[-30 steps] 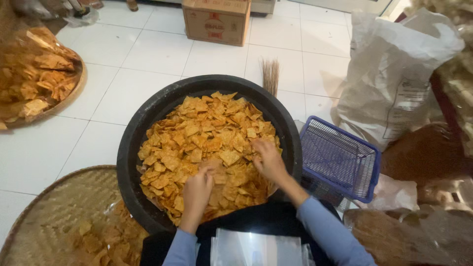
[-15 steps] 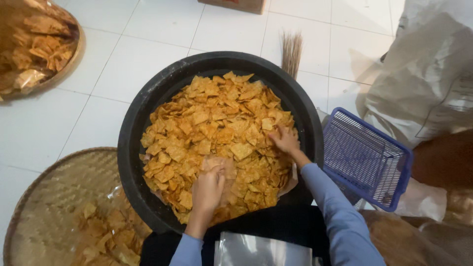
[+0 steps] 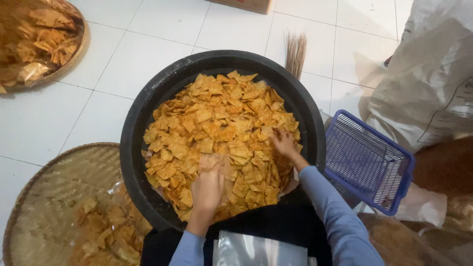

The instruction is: The person scoops fried chips from a large black basin into a blue basket on a digital scale, then transfers them into clear plastic bags. The person repeats this process multiple times, handling the chips by hand and using the scale to measure portions.

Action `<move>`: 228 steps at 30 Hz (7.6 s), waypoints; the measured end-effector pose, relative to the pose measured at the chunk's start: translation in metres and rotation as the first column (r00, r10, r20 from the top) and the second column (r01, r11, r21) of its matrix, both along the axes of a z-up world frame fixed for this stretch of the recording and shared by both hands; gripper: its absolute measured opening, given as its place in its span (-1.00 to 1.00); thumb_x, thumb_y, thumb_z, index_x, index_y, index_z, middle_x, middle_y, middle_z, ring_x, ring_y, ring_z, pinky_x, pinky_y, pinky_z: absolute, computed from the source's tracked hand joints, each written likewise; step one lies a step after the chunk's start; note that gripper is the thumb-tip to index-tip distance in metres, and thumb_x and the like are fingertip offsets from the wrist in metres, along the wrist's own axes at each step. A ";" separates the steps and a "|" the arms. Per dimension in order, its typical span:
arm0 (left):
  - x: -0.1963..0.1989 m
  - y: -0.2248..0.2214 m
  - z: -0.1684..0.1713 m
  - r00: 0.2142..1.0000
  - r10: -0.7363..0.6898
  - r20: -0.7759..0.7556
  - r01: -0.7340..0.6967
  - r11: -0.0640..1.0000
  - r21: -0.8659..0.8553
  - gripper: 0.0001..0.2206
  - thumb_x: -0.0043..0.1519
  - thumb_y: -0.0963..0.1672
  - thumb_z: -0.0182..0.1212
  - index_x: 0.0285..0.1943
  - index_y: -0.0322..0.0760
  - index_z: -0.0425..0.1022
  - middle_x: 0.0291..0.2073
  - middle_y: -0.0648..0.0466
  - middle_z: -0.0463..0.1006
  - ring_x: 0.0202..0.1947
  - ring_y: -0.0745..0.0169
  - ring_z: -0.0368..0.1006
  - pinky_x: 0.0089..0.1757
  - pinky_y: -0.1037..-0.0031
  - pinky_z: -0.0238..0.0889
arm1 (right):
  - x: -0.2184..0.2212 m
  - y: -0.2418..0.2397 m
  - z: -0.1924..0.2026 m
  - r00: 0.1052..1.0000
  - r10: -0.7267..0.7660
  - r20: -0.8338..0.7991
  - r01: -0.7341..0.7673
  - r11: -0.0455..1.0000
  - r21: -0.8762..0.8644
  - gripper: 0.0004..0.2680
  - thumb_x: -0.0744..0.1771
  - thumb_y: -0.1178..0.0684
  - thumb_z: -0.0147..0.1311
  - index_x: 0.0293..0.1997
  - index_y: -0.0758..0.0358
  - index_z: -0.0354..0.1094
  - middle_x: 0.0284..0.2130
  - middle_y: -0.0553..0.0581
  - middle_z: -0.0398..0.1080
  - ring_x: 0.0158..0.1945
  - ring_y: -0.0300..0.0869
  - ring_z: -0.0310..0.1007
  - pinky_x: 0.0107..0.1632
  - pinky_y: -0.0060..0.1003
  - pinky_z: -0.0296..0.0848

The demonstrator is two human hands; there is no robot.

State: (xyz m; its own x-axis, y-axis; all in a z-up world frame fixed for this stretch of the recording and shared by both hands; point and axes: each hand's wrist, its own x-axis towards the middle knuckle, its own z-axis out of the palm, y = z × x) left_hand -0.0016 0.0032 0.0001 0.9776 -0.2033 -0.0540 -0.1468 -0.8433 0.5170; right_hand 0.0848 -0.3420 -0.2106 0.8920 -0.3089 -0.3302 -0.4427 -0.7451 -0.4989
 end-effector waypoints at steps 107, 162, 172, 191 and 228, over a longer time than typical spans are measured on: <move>-0.001 -0.010 0.014 0.944 -0.325 -0.053 0.297 0.911 -0.287 -0.59 0.24 -0.05 0.15 0.32 0.04 0.44 -0.58 0.01 0.45 -0.54 0.11 0.42 -0.41 0.26 0.30 | -0.109 0.060 0.149 0.917 0.114 0.382 -0.321 0.781 0.535 -0.74 0.22 0.27 0.17 -0.03 0.20 0.40 -0.08 -0.06 0.36 -0.17 -0.23 0.54 -0.24 -0.35 0.62; 0.002 0.005 0.021 0.979 0.076 0.189 0.045 0.825 -0.564 -0.94 0.25 -0.18 0.08 -0.17 -0.27 0.32 -0.67 0.03 0.21 -0.67 0.17 0.16 -0.52 0.27 0.04 | -0.170 0.184 0.003 0.819 0.538 -0.199 -0.541 0.840 0.043 -0.27 0.24 -0.47 0.17 0.52 -0.07 -0.09 0.49 0.28 -0.11 0.46 0.41 -0.07 0.35 0.26 0.18; 0.003 -0.002 0.015 0.965 -0.060 0.255 0.146 0.931 -0.334 -0.87 0.30 -0.14 0.09 -0.08 -0.23 0.51 -0.61 0.00 0.44 -0.59 0.10 0.38 -0.46 0.26 0.26 | -0.181 0.190 0.038 0.703 0.652 -0.284 -0.696 0.713 -0.085 -0.26 0.19 -0.28 0.35 0.50 -0.15 -0.06 0.38 0.32 -0.04 0.34 0.38 0.07 0.19 0.27 0.30; 0.019 0.021 0.021 0.997 -0.072 -0.024 0.067 0.981 -0.181 -0.71 0.31 -0.12 0.02 0.16 -0.06 0.56 -0.74 -0.04 0.30 -0.70 0.11 0.22 -0.51 0.23 0.20 | -0.132 0.106 0.001 0.932 0.316 0.179 -0.333 0.940 0.072 -0.64 0.18 -0.01 0.44 0.03 0.11 0.45 -0.14 0.21 0.50 -0.05 0.03 0.52 0.01 -0.13 0.48; 0.011 0.015 0.027 0.966 -0.254 0.048 0.258 0.935 -0.244 -0.64 0.27 0.07 0.16 0.01 -0.24 0.47 -0.09 -0.07 0.57 -0.18 -0.04 0.54 -0.21 0.20 0.39 | -0.173 0.140 -0.011 0.911 0.333 -0.244 -0.340 0.940 0.016 -0.32 0.34 -0.41 0.13 0.58 -0.10 -0.23 0.40 0.51 -0.05 0.41 0.44 -0.04 0.33 0.23 0.03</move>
State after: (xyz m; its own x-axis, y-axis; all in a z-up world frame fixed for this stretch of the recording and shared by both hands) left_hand 0.0093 0.0179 0.0276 0.8908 -0.4521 0.0446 -0.3509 -0.6223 0.6997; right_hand -0.0883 -0.2023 -0.2221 0.8395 -0.0159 -0.5431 -0.2675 -0.8821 -0.3877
